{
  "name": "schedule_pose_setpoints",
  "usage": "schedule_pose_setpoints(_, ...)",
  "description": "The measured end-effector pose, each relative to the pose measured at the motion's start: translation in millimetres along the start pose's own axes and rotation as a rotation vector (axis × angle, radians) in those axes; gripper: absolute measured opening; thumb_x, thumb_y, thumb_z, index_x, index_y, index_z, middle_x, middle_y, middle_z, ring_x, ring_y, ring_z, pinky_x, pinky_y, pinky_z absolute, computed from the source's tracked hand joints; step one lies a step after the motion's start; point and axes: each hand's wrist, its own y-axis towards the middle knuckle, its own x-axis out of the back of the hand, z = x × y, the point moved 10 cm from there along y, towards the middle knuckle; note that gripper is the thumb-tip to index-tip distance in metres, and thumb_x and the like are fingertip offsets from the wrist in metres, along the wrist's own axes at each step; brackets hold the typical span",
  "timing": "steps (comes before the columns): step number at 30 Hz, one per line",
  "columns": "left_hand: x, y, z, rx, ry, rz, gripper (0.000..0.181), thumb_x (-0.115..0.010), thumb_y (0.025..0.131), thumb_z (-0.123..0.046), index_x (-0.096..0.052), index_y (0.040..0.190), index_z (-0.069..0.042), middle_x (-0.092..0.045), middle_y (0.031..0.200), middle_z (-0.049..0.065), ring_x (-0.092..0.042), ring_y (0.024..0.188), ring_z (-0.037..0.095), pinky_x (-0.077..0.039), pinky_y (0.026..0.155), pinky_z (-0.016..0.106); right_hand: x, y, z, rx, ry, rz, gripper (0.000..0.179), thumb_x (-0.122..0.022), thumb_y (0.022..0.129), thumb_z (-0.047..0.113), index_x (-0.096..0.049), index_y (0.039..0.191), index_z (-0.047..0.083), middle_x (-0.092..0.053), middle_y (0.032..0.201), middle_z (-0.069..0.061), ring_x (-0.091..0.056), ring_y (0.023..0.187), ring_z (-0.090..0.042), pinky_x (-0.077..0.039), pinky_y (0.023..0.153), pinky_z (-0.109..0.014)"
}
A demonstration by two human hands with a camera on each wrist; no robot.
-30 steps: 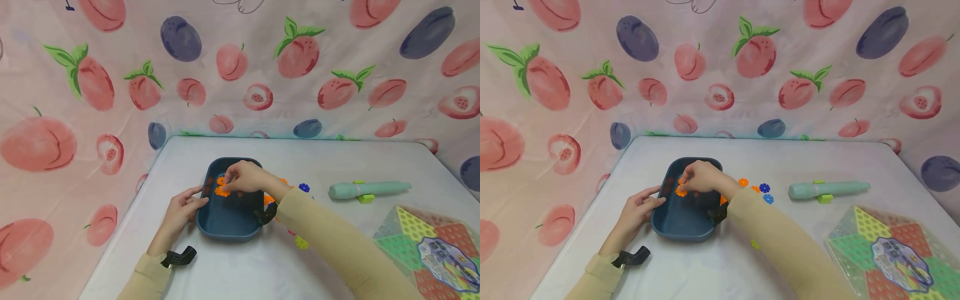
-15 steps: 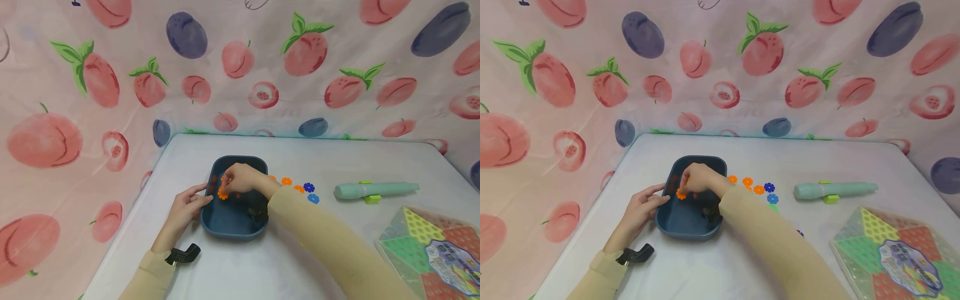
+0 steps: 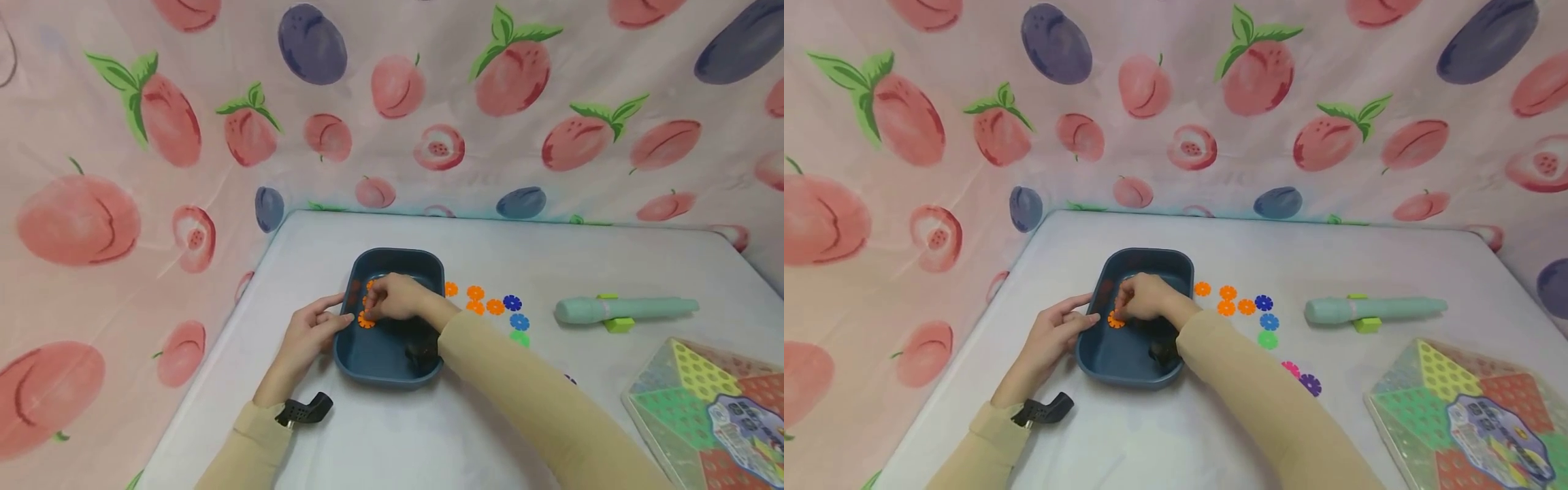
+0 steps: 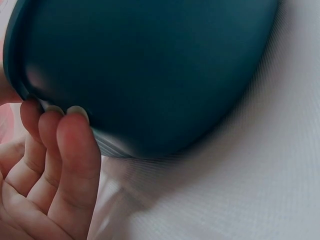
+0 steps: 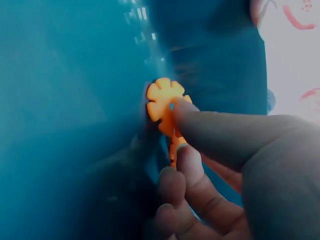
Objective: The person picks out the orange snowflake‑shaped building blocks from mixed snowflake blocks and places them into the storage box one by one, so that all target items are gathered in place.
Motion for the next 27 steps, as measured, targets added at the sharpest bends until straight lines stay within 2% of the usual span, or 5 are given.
schedule_pose_setpoints(8,-0.4,1.9,-3.3,-0.006,0.015,0.002,0.050,-0.075,0.093,-0.014,-0.061,0.139,-0.002,-0.046,0.061,-0.002,-0.037,0.051,0.012,-0.031,0.053,0.026,5.5,3.2,-6.4,-0.017,-0.019,-0.066,0.010,-0.080,0.092,0.027,-0.074,0.093,0.019,-0.068,0.082,0.004,-0.059,0.077,-0.017,-0.047,0.071,-0.029)
schedule_pose_setpoints(17,0.2,-1.1,-0.8,0.014,0.012,-0.002,0.050,-0.074,0.094,-0.015,-0.059,0.141,-0.002,-0.047,0.063,-0.002,-0.038,0.053,0.012,-0.032,0.054,0.026,1.1,4.0,-7.6,-0.019,-0.043,-0.072,0.017,-0.081,0.091,0.029,-0.068,0.092,0.017,-0.066,0.079,0.002,-0.059,0.072,-0.017,-0.045,0.065,-0.028)
schedule_pose_setpoints(27,-2.5,-1.3,0.7,0.023,-0.014,0.008,0.051,-0.073,0.094,-0.013,-0.058,0.142,-0.002,-0.056,0.067,0.000,-0.045,0.056,0.013,-0.039,0.055,0.026,1.1,1.6,-9.2,-0.048,-0.034,-0.067,0.023,-0.081,0.091,0.029,-0.065,0.095,0.013,-0.063,0.081,-0.002,-0.057,0.072,-0.018,-0.045,0.066,-0.027)
